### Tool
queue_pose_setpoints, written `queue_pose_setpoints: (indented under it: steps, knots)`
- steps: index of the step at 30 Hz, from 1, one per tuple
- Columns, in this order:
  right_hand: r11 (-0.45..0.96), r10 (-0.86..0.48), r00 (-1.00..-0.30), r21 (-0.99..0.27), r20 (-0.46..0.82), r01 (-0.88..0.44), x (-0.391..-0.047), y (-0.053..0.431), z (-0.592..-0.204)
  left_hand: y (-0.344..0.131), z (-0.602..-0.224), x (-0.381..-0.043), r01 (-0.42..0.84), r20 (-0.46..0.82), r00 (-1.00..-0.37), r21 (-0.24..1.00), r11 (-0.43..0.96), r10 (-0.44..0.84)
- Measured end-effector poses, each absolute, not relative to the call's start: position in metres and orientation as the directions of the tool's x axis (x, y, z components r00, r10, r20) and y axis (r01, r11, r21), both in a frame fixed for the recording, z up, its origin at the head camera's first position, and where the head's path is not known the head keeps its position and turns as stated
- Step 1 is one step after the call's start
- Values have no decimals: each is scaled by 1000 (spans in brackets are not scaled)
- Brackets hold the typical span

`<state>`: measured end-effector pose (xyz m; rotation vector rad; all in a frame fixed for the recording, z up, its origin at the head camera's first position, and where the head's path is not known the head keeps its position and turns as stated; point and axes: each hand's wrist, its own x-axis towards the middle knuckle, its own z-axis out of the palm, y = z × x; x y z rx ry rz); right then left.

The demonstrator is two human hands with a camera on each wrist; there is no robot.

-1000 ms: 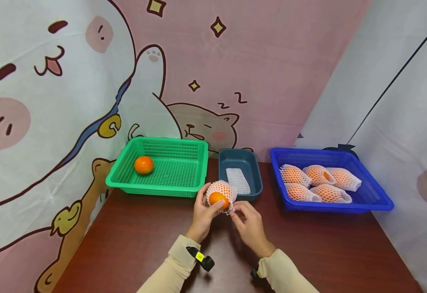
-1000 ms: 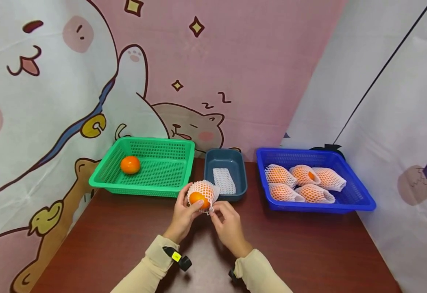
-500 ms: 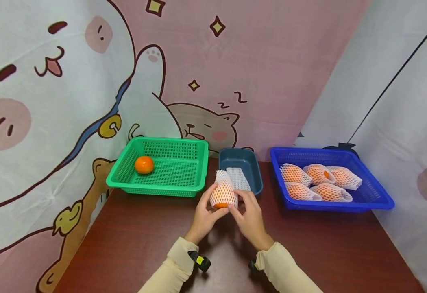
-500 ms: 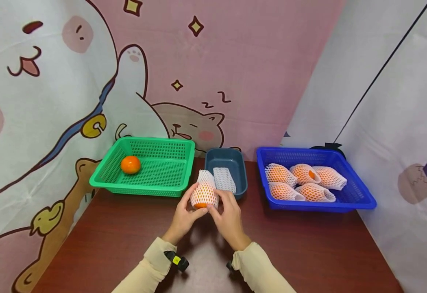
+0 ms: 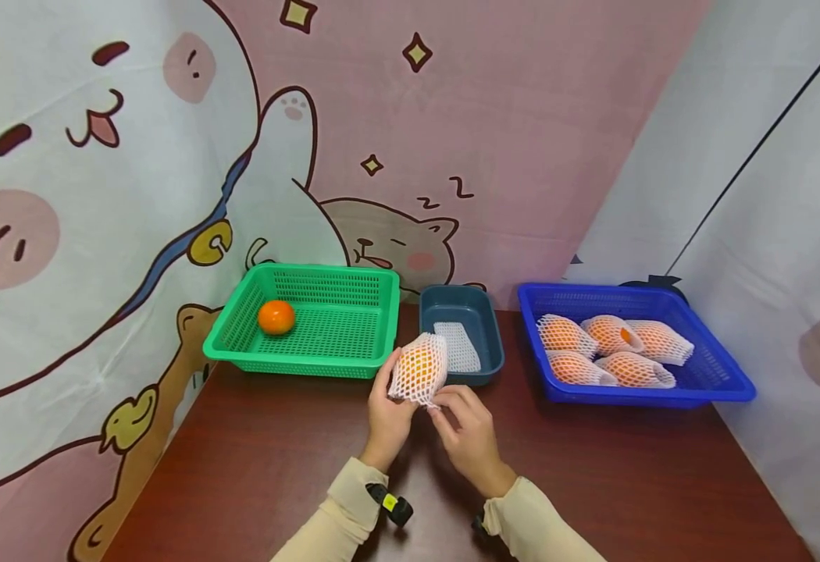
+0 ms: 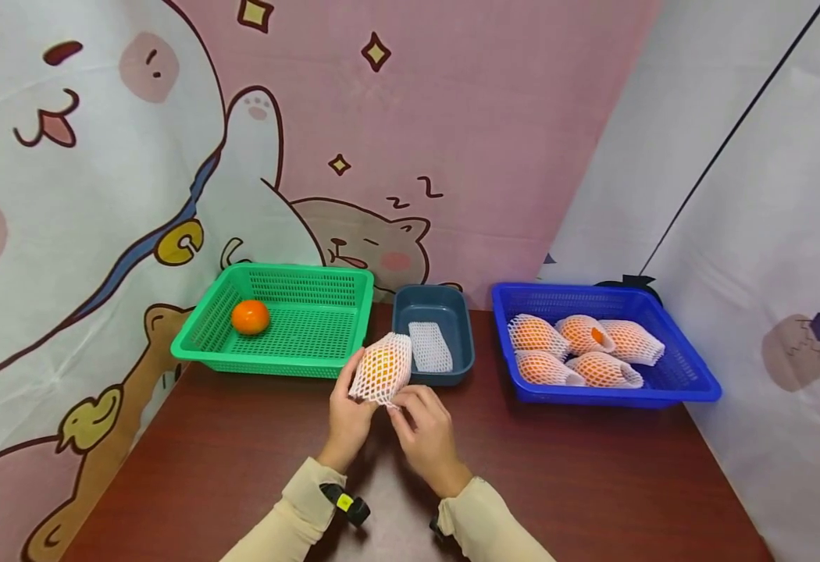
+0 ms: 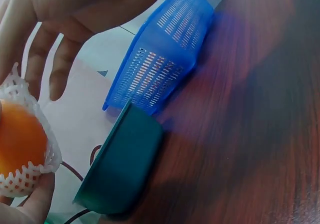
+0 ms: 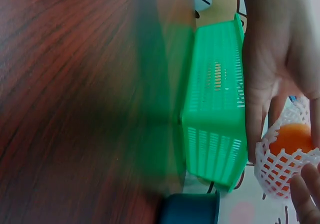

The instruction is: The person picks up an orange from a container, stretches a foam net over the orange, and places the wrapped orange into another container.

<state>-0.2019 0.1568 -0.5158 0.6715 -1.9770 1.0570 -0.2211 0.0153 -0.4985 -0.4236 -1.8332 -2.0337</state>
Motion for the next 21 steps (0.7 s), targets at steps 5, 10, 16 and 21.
queue_pose_setpoints:
  steps: [5,10,16,21]
  knots:
    - [470,-142,-571,-452,809,-758,-200,156,-513,12,-497,-222,461,457,-887,882,-94,-64]
    - [466,-82,-597,-499,798,-731,-202,172,-501,0,-503,-229,345,369,-924,917,-198,98]
    - [351,-177,-856,-781,485,-516,-211,201,-472,-18,-511,-240,96,265,-840,931,-351,473]
    - [167,-312,-911,-929,269,-331,-213,212,-472,-20,-511,-237,-63,222,-781,902,-427,584]
